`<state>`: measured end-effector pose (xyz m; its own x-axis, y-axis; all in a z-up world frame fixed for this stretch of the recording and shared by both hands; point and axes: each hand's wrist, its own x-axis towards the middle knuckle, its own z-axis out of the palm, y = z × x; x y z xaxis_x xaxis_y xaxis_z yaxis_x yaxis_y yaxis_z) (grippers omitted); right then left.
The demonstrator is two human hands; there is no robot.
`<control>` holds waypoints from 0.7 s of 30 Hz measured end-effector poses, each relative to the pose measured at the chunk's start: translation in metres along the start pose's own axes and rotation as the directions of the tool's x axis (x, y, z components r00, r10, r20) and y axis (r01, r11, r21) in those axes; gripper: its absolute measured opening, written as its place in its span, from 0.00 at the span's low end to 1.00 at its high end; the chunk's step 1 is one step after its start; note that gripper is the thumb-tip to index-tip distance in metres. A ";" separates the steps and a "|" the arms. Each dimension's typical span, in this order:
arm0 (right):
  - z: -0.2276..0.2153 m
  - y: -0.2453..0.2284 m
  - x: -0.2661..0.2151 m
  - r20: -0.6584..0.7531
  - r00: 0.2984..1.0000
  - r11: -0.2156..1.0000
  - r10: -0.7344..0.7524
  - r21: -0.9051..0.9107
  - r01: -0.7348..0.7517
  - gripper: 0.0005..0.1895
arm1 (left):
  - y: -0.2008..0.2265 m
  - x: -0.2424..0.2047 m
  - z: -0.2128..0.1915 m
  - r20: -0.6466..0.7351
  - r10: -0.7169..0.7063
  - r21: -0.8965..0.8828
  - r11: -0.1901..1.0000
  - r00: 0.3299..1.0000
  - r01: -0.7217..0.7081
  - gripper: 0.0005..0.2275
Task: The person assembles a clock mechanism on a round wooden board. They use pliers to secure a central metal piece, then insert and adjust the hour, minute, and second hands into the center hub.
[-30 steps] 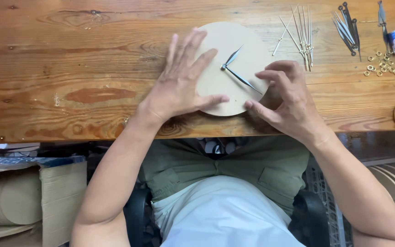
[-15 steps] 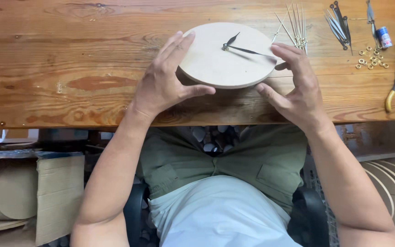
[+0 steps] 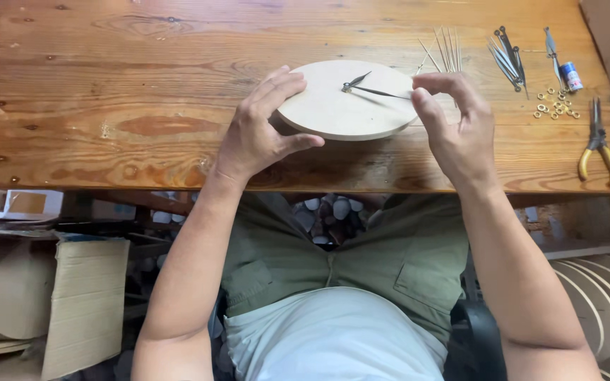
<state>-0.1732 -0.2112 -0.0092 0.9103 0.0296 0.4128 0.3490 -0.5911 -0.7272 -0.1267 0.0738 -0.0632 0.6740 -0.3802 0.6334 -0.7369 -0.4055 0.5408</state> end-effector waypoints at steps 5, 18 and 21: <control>0.001 0.002 0.003 0.029 1.000 0.998 0.000 -0.056 0.001 0.09 | -0.006 0.000 -0.004 0.015 -0.012 -0.032 0.999 1.000 0.013 0.37; -0.010 0.000 0.025 0.162 0.949 0.954 0.271 0.085 -0.287 0.05 | -0.008 0.001 -0.015 0.126 -0.147 -0.097 0.982 0.981 0.159 0.38; -0.010 0.020 0.034 0.229 0.935 0.920 0.271 0.225 -0.322 0.05 | -0.010 0.000 -0.016 0.138 -0.148 -0.111 0.980 0.979 0.163 0.37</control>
<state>-0.1375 -0.2296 -0.0044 0.9967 0.0519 0.0629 0.0777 -0.3721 -0.9249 -0.1205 0.0913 -0.0592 0.7760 -0.4270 0.4642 -0.6180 -0.3674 0.6951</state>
